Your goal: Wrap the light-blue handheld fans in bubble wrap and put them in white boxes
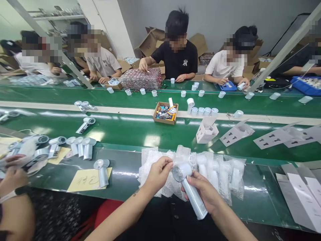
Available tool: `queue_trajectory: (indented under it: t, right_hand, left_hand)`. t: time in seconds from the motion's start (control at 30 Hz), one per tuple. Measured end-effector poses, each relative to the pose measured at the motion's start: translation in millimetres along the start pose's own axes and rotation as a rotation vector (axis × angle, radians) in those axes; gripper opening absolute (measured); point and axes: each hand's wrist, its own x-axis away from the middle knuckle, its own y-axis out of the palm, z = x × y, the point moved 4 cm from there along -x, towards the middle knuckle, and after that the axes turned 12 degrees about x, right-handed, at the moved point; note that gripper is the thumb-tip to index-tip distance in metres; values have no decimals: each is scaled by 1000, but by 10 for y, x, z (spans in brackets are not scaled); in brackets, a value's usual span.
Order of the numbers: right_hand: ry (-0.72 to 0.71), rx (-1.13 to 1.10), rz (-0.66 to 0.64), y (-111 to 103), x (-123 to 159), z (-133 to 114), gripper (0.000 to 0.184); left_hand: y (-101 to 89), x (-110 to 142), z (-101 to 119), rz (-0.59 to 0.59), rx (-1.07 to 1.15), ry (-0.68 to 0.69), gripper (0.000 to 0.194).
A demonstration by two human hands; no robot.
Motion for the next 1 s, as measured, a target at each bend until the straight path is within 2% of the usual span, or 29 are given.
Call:
queue_trajectory:
  t: [0.07,0.13,0.23,0.3,0.37,0.5,0.6,0.7,0.77,0.8,0.87,0.93,1.0]
  right_hand:
    - [-6,35,31,25,24,112,61]
    - [-10,47,59,34,56,190,67]
    - [-43,6,58,30,119,203,69]
    - [-58,11,17,32,156,177,71]
    - [-61,47,-9,26,176,165,72]
    - [-86,120,48,-17,187,188,60]
    - [-48,92,101,-7,199,203,52]
    - [-14,3,139,68,196,190,48]
    - [-25,-78,181,115,186,193,47]
    - [-32,-105,213,121,190,203,46]
    - [-37,-53,278,81,255,224,42]
    - [-78,211,305,-27,432,184,41]
    - [-182,563,279,-174,718,63,44]
  left_hand:
    - [3,-2,-15,-29,-3,-81,15]
    - [19,9,-50,-151,24,-213,19]
    - [19,83,-130,-309,131,-360,34]
    - [5,143,-215,-333,219,-408,41]
    - [-11,183,-302,-317,218,-397,35]
    - [-25,210,-289,-226,-111,-117,17]
    - [74,311,-115,-254,-322,195,20]
    - [256,521,32,-466,-514,510,26]
    - [346,637,48,-629,-581,581,27]
    - [362,657,46,-660,-572,548,27]
    - [340,626,52,-598,-480,371,21]
    - [282,577,94,-469,-347,137,16]
    - [249,584,212,-411,-230,-28,12]
